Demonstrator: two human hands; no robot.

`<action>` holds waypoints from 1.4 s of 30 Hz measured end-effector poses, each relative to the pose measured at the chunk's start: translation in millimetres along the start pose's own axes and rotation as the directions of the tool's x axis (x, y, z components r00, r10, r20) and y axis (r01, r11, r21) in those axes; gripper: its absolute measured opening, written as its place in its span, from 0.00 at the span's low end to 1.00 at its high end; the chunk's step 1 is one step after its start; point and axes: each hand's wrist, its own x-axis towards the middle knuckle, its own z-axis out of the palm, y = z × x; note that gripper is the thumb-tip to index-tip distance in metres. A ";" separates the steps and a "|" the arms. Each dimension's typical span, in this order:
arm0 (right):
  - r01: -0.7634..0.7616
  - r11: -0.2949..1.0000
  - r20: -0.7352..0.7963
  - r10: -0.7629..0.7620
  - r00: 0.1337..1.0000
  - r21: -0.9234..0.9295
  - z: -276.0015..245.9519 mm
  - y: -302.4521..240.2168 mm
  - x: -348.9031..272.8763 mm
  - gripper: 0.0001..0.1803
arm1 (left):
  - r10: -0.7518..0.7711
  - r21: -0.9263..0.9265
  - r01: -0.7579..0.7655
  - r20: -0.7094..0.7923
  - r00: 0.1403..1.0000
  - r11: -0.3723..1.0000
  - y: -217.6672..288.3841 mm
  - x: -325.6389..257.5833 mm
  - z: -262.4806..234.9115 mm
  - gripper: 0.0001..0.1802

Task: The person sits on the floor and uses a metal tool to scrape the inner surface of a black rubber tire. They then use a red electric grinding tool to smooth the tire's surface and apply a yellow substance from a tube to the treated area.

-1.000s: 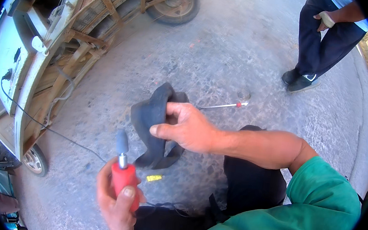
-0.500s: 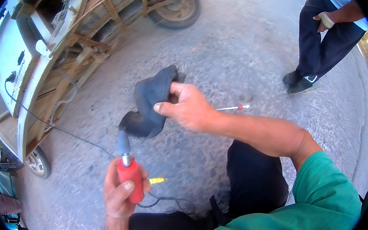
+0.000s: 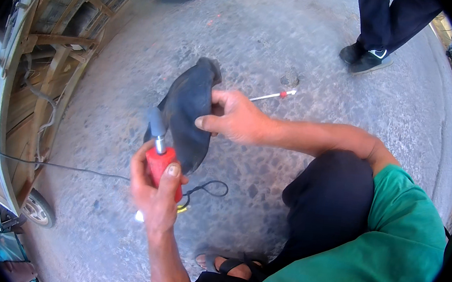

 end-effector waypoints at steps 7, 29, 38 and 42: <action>-0.020 0.999 -0.062 0.023 0.998 0.045 -25.0 11.5 -26.0 0.18 | -0.091 -0.079 0.095 0.051 0.995 0.992 -22.7 3.8 44.0 0.27; 0.033 0.999 -0.044 -0.034 0.998 -0.035 -25.8 42.3 -25.1 0.17 | -0.040 0.179 0.037 0.013 0.999 0.983 -30.7 -2.3 47.8 0.27; 0.066 0.998 -0.033 -0.066 0.997 -0.005 -19.4 45.3 -22.6 0.17 | -0.010 0.286 0.003 0.022 1.000 0.958 -37.4 -0.5 43.0 0.28; 0.062 0.997 -0.022 -0.062 0.998 -0.035 -17.5 48.6 -21.0 0.17 | -0.023 0.292 0.012 0.036 0.999 0.956 -38.5 -1.6 43.4 0.27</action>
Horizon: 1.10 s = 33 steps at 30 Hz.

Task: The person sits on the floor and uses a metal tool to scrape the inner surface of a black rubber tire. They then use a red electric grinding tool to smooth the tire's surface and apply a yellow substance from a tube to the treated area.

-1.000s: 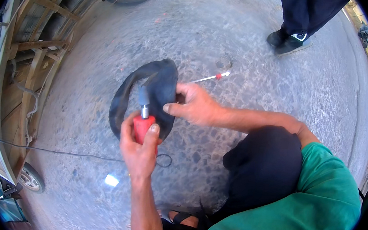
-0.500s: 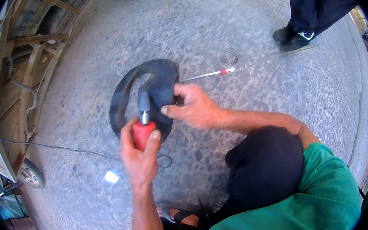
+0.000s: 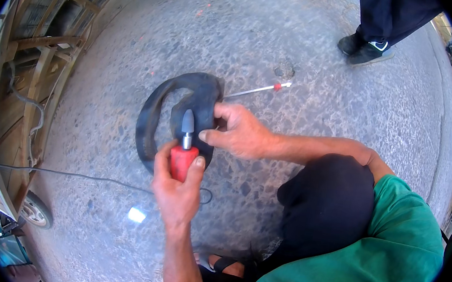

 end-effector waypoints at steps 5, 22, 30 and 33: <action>-0.005 1.000 0.009 0.005 1.000 -0.010 1.7 0.4 -0.9 0.17 | -0.018 -0.032 0.017 -0.007 1.000 0.999 -4.1 -0.5 1.2 0.28; -0.105 0.991 0.066 0.111 0.992 -0.079 1.2 -2.7 -1.9 0.19 | 0.020 0.069 -0.020 0.003 1.000 0.997 4.5 -3.4 2.3 0.27; -0.085 0.991 0.078 0.093 0.993 -0.106 0.8 -4.4 -4.0 0.19 | -0.032 0.063 0.031 0.008 0.999 0.998 5.8 -3.4 2.1 0.27; -0.074 0.993 0.083 0.082 0.993 -0.096 1.9 -3.2 -4.0 0.19 | 0.038 0.083 -0.036 -0.022 0.999 0.996 1.3 -2.9 3.2 0.27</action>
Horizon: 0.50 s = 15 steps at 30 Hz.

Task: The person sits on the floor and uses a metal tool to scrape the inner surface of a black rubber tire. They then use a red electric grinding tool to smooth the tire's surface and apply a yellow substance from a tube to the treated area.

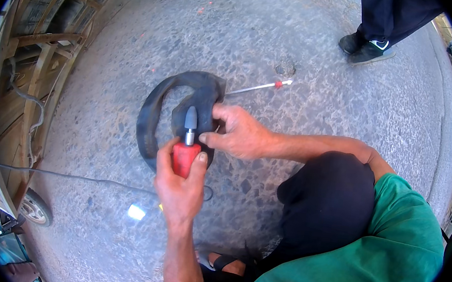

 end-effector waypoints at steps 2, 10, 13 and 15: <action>-0.020 1.000 -0.001 0.020 1.000 -0.011 -0.3 -1.5 -0.6 0.19 | -0.018 -0.041 0.017 -0.023 1.000 0.999 -3.0 2.0 -0.5 0.27; -0.075 0.997 -0.050 0.075 0.996 0.010 -1.6 4.0 1.1 0.21 | -0.044 -0.051 0.042 -0.040 0.998 0.998 -8.6 5.9 -5.0 0.27; -0.040 0.999 -0.055 0.039 0.998 -0.030 -1.4 3.4 -1.2 0.22 | -0.059 -0.031 0.059 -0.027 0.998 0.998 -8.1 5.6 -5.0 0.27; -0.023 0.998 -0.055 0.020 0.998 -0.050 -0.7 1.5 -1.0 0.22 | -0.080 -0.013 0.079 -0.019 0.997 0.997 -3.7 3.7 -3.5 0.27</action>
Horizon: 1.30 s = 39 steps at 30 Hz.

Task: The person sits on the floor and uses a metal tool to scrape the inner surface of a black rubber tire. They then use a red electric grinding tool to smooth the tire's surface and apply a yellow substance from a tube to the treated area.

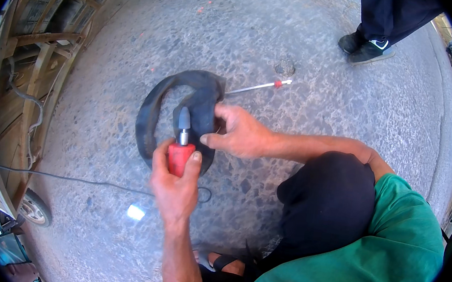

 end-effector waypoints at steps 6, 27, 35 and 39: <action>0.039 0.999 0.005 -0.039 0.999 -0.008 -0.1 2.8 -0.7 0.22 | 0.016 -0.012 -0.015 0.045 0.999 1.000 -3.2 -0.7 3.7 0.27; 0.036 0.998 -0.025 -0.035 0.999 0.050 2.5 7.7 1.6 0.20 | 0.017 -0.035 -0.016 0.026 1.000 0.999 -5.0 1.9 2.9 0.27; 0.053 0.993 -0.020 -0.052 0.998 0.104 4.0 13.6 3.8 0.19 | 0.092 -0.023 -0.092 0.013 0.996 0.996 -6.2 0.9 6.5 0.27; 0.064 0.994 -0.047 -0.060 0.997 0.090 4.7 15.9 4.6 0.17 | 0.039 -0.014 -0.039 0.017 0.999 0.999 -8.0 0.8 5.7 0.27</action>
